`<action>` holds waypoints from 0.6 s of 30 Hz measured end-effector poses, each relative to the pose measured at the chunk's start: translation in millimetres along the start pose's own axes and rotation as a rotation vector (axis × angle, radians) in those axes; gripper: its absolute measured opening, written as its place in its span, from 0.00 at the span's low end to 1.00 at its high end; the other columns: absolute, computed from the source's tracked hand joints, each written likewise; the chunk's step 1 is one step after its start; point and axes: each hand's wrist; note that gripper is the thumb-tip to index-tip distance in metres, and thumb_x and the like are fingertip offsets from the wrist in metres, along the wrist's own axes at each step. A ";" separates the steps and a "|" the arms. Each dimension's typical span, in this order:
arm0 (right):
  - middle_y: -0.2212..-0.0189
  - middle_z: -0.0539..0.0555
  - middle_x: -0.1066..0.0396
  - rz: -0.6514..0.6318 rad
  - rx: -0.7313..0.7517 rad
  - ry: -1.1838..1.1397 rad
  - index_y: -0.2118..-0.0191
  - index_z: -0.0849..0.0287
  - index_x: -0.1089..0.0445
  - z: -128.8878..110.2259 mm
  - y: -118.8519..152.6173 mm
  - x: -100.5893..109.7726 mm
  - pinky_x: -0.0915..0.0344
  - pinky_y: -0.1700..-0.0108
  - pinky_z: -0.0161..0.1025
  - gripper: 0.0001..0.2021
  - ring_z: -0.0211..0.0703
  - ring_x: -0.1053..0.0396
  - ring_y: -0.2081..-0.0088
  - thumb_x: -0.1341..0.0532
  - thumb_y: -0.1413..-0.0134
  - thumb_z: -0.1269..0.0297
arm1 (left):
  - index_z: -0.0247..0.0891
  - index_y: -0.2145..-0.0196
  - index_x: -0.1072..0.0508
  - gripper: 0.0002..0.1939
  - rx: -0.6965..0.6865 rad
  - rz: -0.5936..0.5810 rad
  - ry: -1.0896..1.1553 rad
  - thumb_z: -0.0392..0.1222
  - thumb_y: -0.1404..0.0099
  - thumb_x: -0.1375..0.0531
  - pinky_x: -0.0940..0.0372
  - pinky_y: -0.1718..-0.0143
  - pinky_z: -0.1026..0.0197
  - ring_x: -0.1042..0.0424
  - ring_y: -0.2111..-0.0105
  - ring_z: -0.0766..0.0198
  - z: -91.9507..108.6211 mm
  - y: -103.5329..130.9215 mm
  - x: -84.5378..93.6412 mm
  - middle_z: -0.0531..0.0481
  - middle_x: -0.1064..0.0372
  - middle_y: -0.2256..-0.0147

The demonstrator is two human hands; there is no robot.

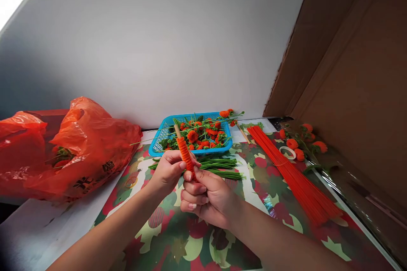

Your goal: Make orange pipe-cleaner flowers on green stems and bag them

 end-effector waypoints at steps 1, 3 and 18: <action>0.84 0.39 0.55 0.019 0.015 0.016 0.69 0.64 0.35 0.4 -0.3 -0.5 0.50 0.75 0.27 0.08 0.27 0.62 0.83 0.39 0.41 0.64 | 0.32 0.79 0.24 0.18 0.010 0.010 0.016 0.52 0.53 0.31 0.38 0.76 0.65 0.34 0.81 0.67 0.3 -0.1 -0.7 0.49 0.30 0.82; 0.84 0.39 0.56 0.054 0.030 0.045 0.69 0.63 0.35 0.7 -0.9 -1.8 0.50 0.75 0.28 0.09 0.27 0.62 0.83 0.38 0.43 0.63 | 0.32 0.80 0.26 0.17 0.032 0.021 0.041 0.51 0.53 0.31 0.40 0.78 0.66 0.37 0.83 0.69 0.8 -0.4 -2.1 0.51 0.32 0.84; 0.83 0.39 0.56 0.249 0.138 0.211 0.71 0.61 0.38 4.8 -4.2 -4.6 0.51 0.76 0.30 0.14 0.27 0.63 0.83 0.35 0.47 0.57 | 0.34 0.84 0.31 0.12 0.104 0.131 0.001 0.42 0.50 0.36 0.39 0.76 0.65 0.38 0.83 0.69 -0.5 -0.1 -7.9 0.53 0.34 0.86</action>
Point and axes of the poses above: each hand's wrist, its own y-axis away from the middle knuckle, its own x-axis out of the back of the hand, z = x × y
